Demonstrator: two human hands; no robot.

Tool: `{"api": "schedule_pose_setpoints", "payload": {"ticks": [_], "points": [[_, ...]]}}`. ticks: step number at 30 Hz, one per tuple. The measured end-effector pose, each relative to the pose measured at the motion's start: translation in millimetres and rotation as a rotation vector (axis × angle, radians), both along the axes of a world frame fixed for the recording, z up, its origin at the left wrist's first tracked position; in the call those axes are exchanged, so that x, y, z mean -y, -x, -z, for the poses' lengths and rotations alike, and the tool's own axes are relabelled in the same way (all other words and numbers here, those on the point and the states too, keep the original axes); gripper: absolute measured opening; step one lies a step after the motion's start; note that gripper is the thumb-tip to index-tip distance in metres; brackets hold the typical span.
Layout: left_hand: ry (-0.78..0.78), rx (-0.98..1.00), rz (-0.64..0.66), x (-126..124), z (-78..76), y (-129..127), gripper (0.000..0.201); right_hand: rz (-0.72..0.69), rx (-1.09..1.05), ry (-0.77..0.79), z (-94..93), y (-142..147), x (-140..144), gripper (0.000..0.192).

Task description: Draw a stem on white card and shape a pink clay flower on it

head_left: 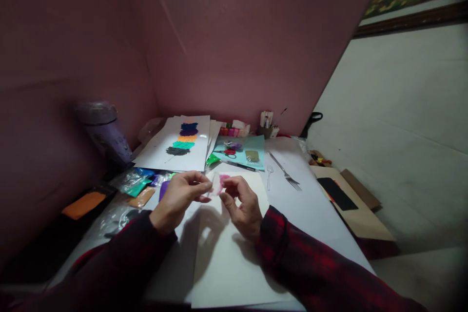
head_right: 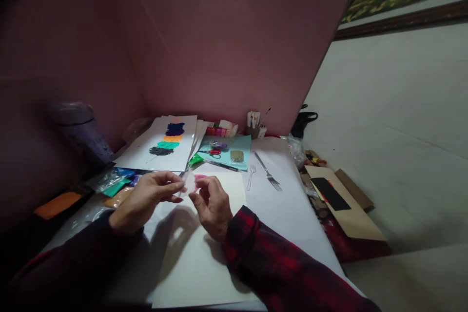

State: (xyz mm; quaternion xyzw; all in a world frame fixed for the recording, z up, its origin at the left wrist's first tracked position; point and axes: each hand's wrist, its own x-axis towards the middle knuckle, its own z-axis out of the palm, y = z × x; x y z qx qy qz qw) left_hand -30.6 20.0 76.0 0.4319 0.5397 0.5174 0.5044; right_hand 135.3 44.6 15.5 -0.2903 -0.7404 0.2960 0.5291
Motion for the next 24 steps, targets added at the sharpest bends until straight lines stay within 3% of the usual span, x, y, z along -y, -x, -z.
{"api": "schedule_pose_setpoints", "payload": {"ticks": [3, 8, 13, 20, 24], "points": [[-0.025, 0.078, 0.106, -7, 8.5, -13, 0.021, -0.021, -0.010, 0.113, 4.2, 1, -4, 0.022], [-0.135, 0.054, 0.143, -13, 29.2, -17, 0.024, -0.029, -0.033, 0.257, 10.7, 1, -12, 0.025], [-0.272, -0.085, 0.137, -12, 40.2, -19, 0.024, -0.013, 0.010, 0.212, 8.8, 1, -11, 0.021], [-0.255, -0.157, -0.005, -8, 43.0, -23, 0.020, 0.188, 0.032, 0.163, 10.7, 5, -10, 0.022], [-0.268, -0.203, -0.050, -7, 44.9, -23, 0.019, 0.212, 0.029, 0.190, 13.0, 4, -13, 0.022]]}}
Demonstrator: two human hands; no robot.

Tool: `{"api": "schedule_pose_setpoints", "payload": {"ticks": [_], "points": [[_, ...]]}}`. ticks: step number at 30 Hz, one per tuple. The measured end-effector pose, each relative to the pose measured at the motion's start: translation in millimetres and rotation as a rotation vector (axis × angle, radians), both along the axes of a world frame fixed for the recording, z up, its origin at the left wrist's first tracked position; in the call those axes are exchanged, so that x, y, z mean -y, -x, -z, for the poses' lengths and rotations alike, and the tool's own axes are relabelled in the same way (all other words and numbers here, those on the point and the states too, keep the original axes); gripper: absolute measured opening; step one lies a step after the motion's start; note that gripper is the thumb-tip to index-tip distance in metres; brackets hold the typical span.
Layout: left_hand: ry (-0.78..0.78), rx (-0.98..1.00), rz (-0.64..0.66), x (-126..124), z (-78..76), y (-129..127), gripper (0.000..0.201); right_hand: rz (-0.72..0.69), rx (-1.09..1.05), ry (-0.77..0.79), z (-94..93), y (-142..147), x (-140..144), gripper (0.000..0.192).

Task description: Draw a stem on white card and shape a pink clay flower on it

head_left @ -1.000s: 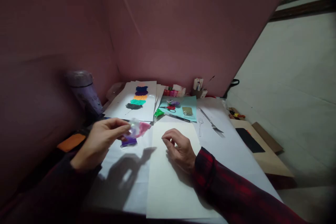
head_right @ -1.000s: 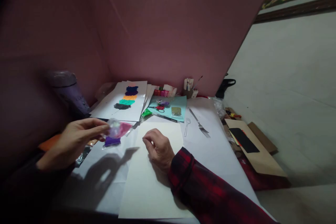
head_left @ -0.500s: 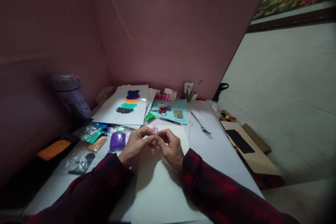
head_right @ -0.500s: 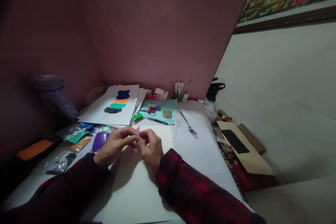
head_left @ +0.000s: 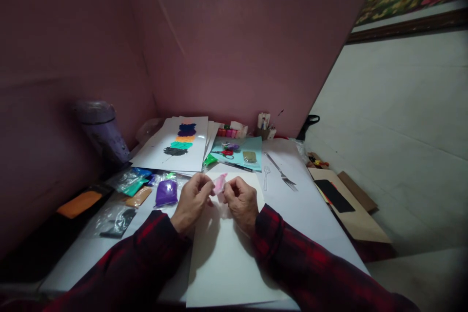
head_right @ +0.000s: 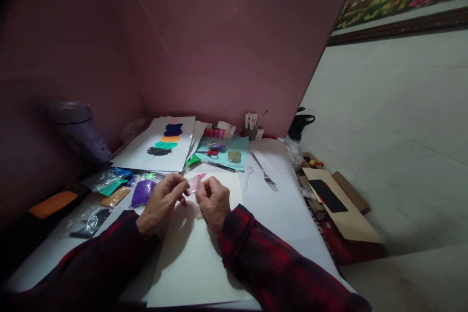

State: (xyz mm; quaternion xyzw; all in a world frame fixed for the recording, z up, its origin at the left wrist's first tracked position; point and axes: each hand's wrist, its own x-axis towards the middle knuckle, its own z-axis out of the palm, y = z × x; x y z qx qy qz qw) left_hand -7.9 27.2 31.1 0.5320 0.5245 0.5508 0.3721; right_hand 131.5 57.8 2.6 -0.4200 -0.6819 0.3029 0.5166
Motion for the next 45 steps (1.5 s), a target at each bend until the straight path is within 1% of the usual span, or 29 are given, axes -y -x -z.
{"api": "schedule_pose_setpoints", "payload": {"ticks": [3, 6, 9, 12, 14, 17, 18, 20, 23, 25, 27, 30, 32, 33, 35, 36, 37, 38, 39, 41, 43, 45], "points": [[-0.052, -0.096, 0.028, 3, -0.6, -1, 0.016, -0.039, 0.016, -0.018, -0.9, -1, 1, 0.020], [-0.144, -0.277, 0.015, 5, 0.5, -1, 0.011, -0.044, 0.042, -0.078, -1.4, 1, 4, 0.016], [-0.234, -0.405, -0.080, 4, 4.8, 1, 0.007, -0.016, 0.050, -0.150, 0.5, 3, 6, 0.010], [-0.280, -0.437, -0.190, 3, 9.6, 2, 0.007, 0.012, 0.050, -0.264, 2.5, 2, 5, 0.008], [-0.329, -0.463, -0.219, 3, 11.6, 2, 0.007, -0.039, 0.080, -0.381, 2.3, -1, 4, 0.013], [-0.363, -0.472, -0.220, 4, 12.5, 2, 0.009, -0.148, 0.177, -0.548, 0.5, -6, 3, 0.028], [-0.352, -0.462, -0.213, 5, 12.6, 2, 0.010, -0.155, 0.213, -0.587, 0.0, -8, 3, 0.030], [-0.330, -0.452, -0.197, 5, 12.7, 2, 0.012, -0.123, 0.288, -0.644, -0.5, -9, 2, 0.033], [-0.346, -0.480, -0.181, 6, 13.3, 2, 0.013, -0.108, 0.390, -0.671, -0.3, -6, 2, 0.043], [-0.389, -0.509, -0.168, 7, 13.7, 1, 0.013, -0.149, 0.419, -0.653, -0.3, -4, 2, 0.056], [-0.459, -0.543, -0.141, 9, 13.4, 0, 0.012, -0.183, 0.410, -0.617, -0.5, -3, 2, 0.065], [-0.552, -0.558, -0.055, 12, 10.1, -1, 0.011, -0.212, 0.343, -0.581, 0.3, -4, 1, 0.065], [-0.548, -0.478, -0.023, 12, 5.9, 0, 0.015, -0.229, 0.282, -0.593, 1.4, -5, 0, 0.066], [-0.531, -0.409, -0.049, 11, 3.3, 2, 0.015, -0.235, 0.252, -0.599, 2.0, -5, 0, 0.068], [-0.455, -0.209, -0.169, 7, -2.2, 5, 0.008, -0.263, 0.199, -0.600, 2.1, -6, 0, 0.071], [-0.390, -0.089, -0.219, 5, -4.7, 8, 0.012, -0.285, 0.174, -0.593, 1.5, -7, 1, 0.071], [-0.309, 0.028, -0.231, 2, -6.9, 10, 0.023, -0.312, 0.150, -0.580, 0.4, -8, 2, 0.070], [-0.209, 0.151, -0.183, -1, -8.7, 13, 0.031, -0.341, 0.128, -0.567, -1.1, -8, 3, 0.069], [-0.126, 0.240, -0.113, -3, -9.9, 15, 0.034, -0.368, 0.105, -0.555, -2.9, -9, 5, 0.067], [-0.002, 0.383, 0.036, -6, -10.8, 18, 0.033, -0.401, 0.056, -0.525, -6.5, -10, 7, 0.062], [0.047, 0.462, 0.106, -7, -9.9, 19, 0.031, -0.401, -0.002, -0.492, -9.2, -10, 7, 0.055], [0.043, 0.479, 0.108, -7, -8.1, 18, 0.029, -0.337, -0.074, -0.448, -10.4, -8, 7, 0.042]]}}
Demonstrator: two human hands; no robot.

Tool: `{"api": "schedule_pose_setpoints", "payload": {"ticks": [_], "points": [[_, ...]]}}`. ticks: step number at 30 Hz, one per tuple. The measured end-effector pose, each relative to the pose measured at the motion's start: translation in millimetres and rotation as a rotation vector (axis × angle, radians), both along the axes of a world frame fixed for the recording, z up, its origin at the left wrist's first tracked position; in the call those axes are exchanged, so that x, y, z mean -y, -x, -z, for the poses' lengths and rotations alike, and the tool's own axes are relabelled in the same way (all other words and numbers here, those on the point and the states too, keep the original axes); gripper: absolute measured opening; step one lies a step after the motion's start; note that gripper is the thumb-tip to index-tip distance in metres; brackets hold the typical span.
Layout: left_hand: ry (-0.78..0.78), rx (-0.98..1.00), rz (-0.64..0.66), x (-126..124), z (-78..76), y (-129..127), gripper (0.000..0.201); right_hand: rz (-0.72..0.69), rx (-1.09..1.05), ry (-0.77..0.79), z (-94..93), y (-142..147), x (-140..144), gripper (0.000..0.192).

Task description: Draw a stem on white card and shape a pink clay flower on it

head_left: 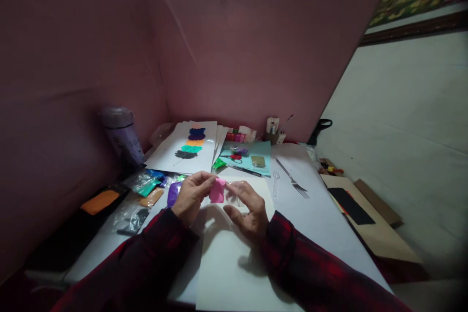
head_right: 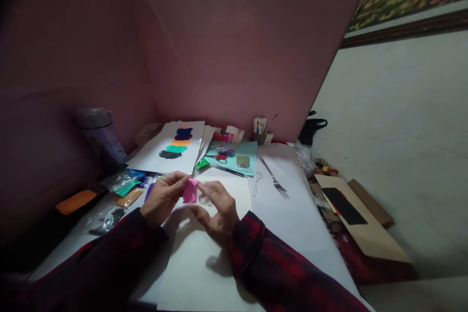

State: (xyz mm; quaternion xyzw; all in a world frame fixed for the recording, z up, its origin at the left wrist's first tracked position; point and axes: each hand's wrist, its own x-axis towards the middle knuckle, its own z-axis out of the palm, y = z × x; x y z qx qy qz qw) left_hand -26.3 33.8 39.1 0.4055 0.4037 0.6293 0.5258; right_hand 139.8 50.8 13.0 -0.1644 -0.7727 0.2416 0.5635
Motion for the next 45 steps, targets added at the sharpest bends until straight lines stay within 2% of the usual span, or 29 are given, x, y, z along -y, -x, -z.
{"api": "schedule_pose_setpoints", "payload": {"ticks": [2, 4, 9, 15, 22, 27, 35, 40, 45], "points": [[-0.008, 0.006, 0.003, 0, 1.8, -2, 0.029, 0.062, -0.084, 0.067, 0.1, 2, -1, 0.028], [-0.015, 0.008, 0.014, 1, 2.7, -4, 0.029, 0.068, -0.149, 0.128, 1.1, 4, -3, 0.021], [-0.005, -0.043, 0.038, 1, 2.6, -6, 0.029, -0.009, -0.202, 0.212, 5.2, 6, -6, 0.022], [-0.020, -0.092, -0.024, 1, 3.4, -4, 0.027, -0.090, -0.155, 0.292, 4.9, 6, -6, 0.023], [-0.038, -0.152, -0.057, 3, 2.7, -3, 0.024, -0.112, -0.108, 0.283, 4.2, 6, -5, 0.021], [-0.036, -0.135, -0.104, 3, 2.7, -4, 0.024, -0.084, -0.179, 0.443, 9.8, 7, -5, 0.025], [-0.025, -0.188, -0.102, 4, -0.5, -3, 0.024, -0.234, -0.200, 0.617, 7.3, 8, -7, 0.029], [-0.051, -0.179, -0.117, 5, 1.4, -3, 0.022, -0.235, -0.209, 0.584, 5.8, 8, -7, 0.023], [-0.049, -0.189, -0.125, 4, 1.9, -3, 0.020, -0.208, -0.301, 0.681, 8.8, 11, -7, 0.024]]}}
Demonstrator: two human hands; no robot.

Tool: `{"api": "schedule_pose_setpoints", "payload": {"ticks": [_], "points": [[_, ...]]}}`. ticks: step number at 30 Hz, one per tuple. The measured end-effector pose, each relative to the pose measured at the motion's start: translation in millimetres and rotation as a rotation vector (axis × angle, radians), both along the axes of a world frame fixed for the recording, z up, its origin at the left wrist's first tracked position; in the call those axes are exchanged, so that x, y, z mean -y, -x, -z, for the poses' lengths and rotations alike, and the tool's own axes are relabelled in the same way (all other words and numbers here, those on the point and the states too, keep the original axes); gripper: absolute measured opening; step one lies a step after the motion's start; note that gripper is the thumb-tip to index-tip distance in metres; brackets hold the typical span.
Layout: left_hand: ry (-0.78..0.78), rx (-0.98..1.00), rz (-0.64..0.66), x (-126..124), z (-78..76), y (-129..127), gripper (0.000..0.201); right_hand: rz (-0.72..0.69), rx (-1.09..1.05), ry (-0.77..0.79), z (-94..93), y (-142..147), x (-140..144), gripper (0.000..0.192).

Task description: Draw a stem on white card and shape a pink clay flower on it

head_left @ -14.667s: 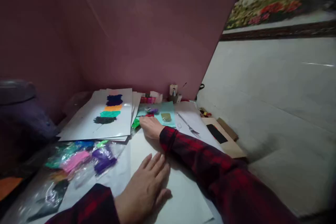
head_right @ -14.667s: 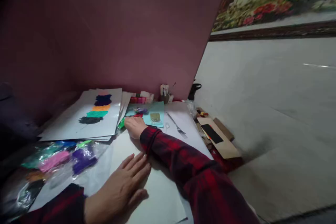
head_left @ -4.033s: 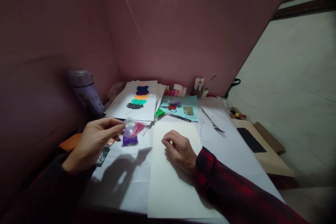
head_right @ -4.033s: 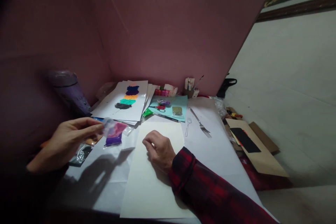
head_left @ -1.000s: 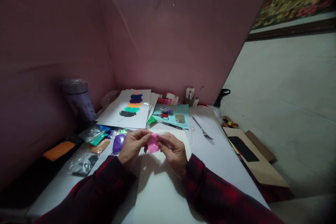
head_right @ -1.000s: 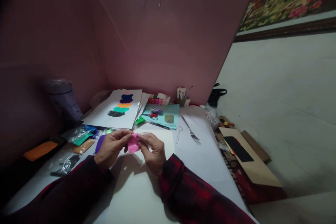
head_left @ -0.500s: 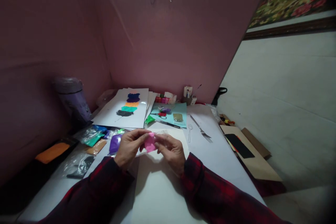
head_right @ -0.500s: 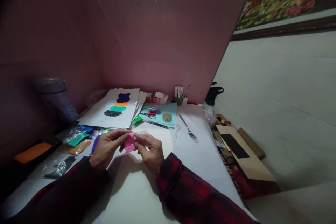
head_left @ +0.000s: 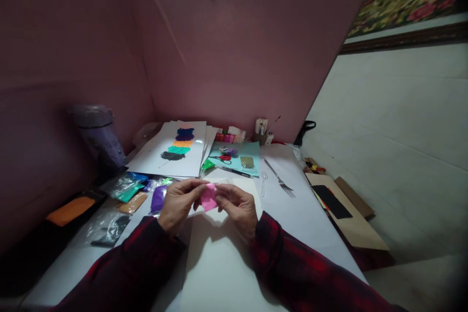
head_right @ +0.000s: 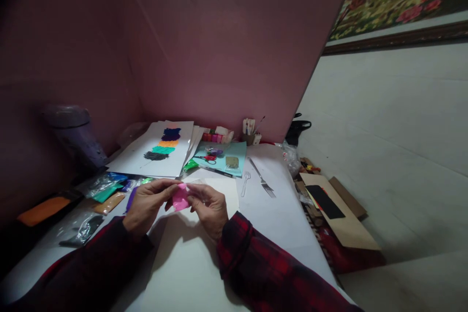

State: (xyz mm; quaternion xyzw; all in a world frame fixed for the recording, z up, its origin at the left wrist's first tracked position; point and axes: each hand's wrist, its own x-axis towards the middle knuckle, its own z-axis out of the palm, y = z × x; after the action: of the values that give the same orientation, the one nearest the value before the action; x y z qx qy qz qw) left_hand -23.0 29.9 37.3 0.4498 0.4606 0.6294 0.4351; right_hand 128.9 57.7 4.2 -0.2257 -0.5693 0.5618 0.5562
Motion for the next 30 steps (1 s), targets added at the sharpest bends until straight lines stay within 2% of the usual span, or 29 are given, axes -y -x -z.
{"api": "schedule_pose_setpoints", "payload": {"ticks": [3, 8, 16, 23, 30], "points": [[0.011, -0.009, 0.010, -0.1, 0.0, 1.3, 0.021, -0.029, -0.006, 0.027, -0.6, 0.0, -1.6, 0.026], [0.019, 0.000, 0.008, 0.5, -0.5, 2.4, 0.021, -0.104, 0.035, -0.011, -5.9, -2.8, -1.4, 0.026], [0.023, 0.002, 0.010, 2.0, -1.1, 0.9, 0.021, -0.063, 0.056, -0.044, -5.5, -1.3, 1.2, 0.018], [0.007, 0.022, 0.044, 1.8, 1.3, 1.9, 0.021, -0.014, -0.008, 0.052, -6.3, -1.5, -0.5, 0.026], [0.030, 0.071, 0.125, 1.4, -0.5, 0.4, 0.021, 0.004, 0.030, 0.006, -5.2, -3.6, -0.2, 0.026]]}}
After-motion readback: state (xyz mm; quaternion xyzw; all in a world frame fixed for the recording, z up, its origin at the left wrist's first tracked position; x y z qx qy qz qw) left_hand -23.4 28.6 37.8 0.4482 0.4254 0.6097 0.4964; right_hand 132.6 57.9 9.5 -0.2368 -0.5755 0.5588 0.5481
